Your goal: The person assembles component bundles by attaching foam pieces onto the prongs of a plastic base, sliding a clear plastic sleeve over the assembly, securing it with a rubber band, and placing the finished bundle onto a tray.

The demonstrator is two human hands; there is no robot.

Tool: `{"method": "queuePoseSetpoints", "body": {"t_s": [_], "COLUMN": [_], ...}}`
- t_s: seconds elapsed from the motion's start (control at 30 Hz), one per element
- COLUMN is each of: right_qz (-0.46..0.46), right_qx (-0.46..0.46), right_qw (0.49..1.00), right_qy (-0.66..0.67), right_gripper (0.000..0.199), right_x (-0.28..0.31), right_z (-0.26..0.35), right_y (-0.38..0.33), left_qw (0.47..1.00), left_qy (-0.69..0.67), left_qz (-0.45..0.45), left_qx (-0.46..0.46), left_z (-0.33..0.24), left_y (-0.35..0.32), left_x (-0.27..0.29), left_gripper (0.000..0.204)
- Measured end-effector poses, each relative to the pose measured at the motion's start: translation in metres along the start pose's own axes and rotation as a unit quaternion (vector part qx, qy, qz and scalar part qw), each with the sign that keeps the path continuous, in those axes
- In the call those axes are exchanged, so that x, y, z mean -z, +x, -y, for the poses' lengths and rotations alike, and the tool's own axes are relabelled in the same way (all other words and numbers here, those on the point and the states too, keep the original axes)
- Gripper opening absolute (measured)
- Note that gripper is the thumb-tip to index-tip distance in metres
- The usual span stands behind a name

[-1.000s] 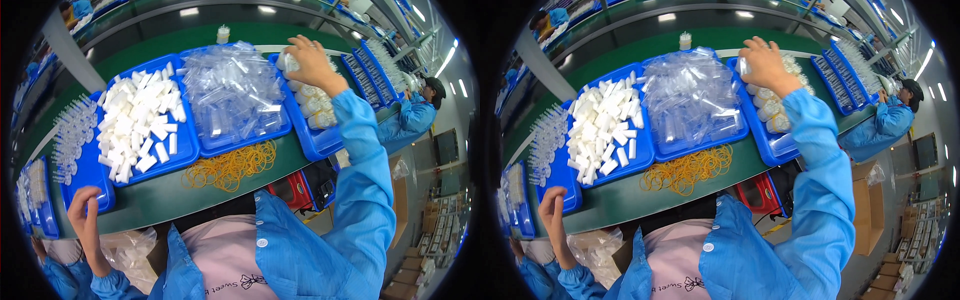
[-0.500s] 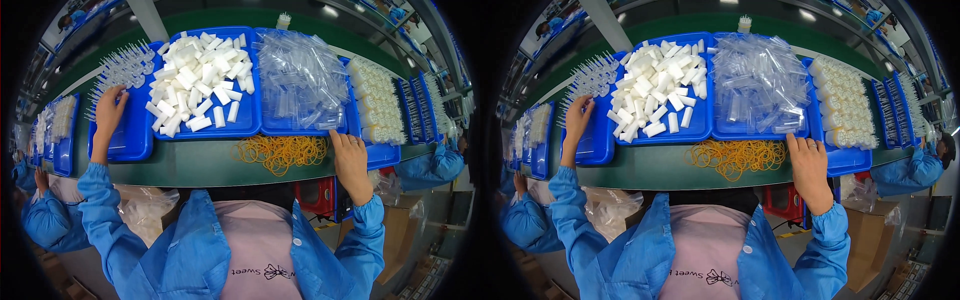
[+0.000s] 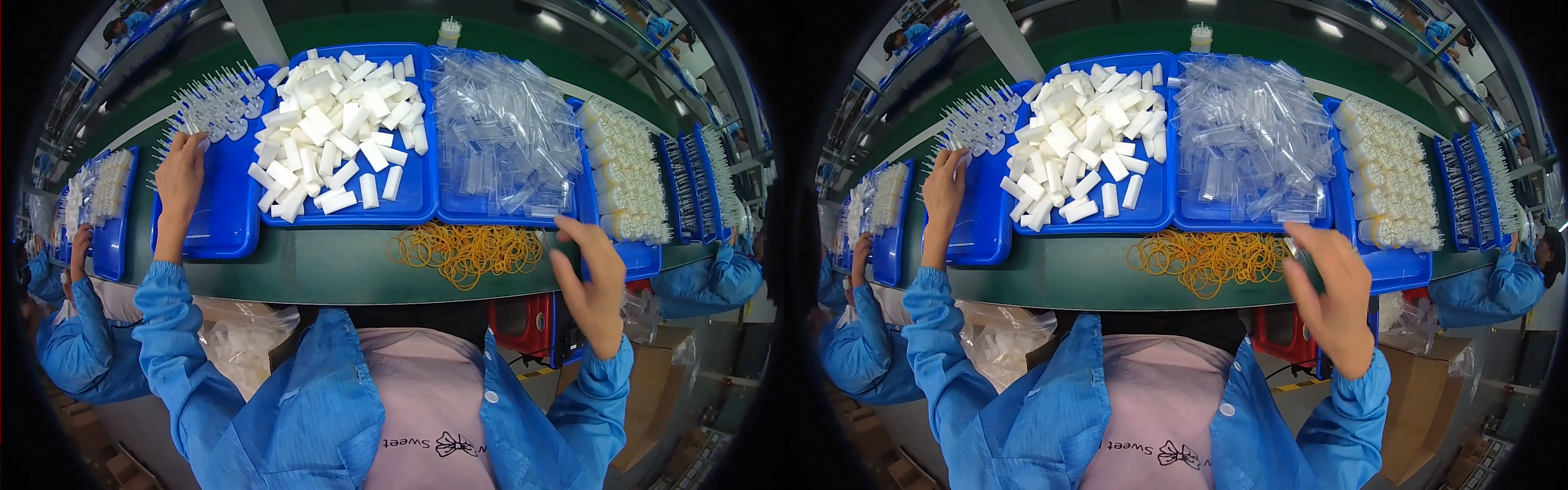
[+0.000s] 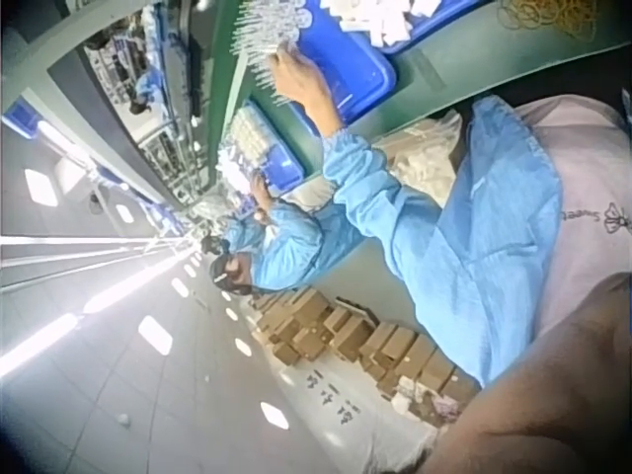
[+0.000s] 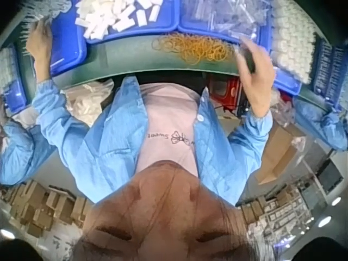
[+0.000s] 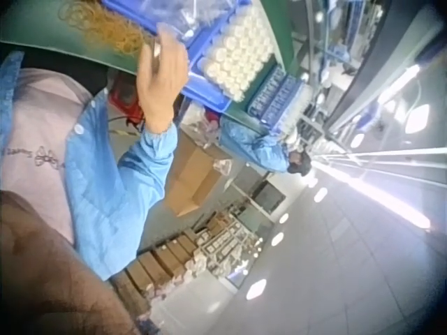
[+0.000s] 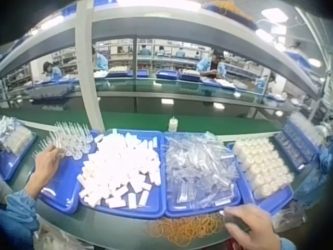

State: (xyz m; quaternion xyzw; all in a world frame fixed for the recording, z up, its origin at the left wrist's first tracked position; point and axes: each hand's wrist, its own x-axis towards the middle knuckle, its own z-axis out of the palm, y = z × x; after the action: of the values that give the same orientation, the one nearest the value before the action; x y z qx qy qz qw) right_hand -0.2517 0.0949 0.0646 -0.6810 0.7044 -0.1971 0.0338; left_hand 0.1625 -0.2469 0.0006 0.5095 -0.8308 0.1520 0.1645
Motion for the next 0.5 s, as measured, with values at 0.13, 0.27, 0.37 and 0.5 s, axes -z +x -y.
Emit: {"method": "queuePoseSetpoints", "body": {"t_s": [0.13, 0.27, 0.37, 0.5], "right_qz": [-0.130, 0.087, 0.115, 0.132], "right_qx": [0.051, 0.112, 0.163, 0.203], "right_qw": [0.656, 0.374, 0.312, 0.343], "right_qy": [0.741, 0.917, 0.929, 0.907], "right_gripper": [0.032, 0.022, 0.026, 0.030], "right_x": [0.003, 0.035, 0.029, 0.031], "right_z": [0.072, 0.101, 0.120, 0.117], "right_y": [-0.006, 0.002, 0.010, 0.012], "left_qw": [0.987, 0.940, 0.926, 0.936], "left_qy": [-0.141, -0.322, -0.359, -0.322], "left_qz": [-0.072, -0.108, -0.118, -0.134], "left_qx": [0.010, 0.010, 0.002, -0.049], "left_z": [-0.031, -0.053, -0.066, -0.079], "left_y": [-0.012, -0.036, -0.052, -0.064], "left_x": [0.027, 0.051, 0.065, 0.086], "left_gripper": [0.017, 0.020, 0.024, 0.027]}}
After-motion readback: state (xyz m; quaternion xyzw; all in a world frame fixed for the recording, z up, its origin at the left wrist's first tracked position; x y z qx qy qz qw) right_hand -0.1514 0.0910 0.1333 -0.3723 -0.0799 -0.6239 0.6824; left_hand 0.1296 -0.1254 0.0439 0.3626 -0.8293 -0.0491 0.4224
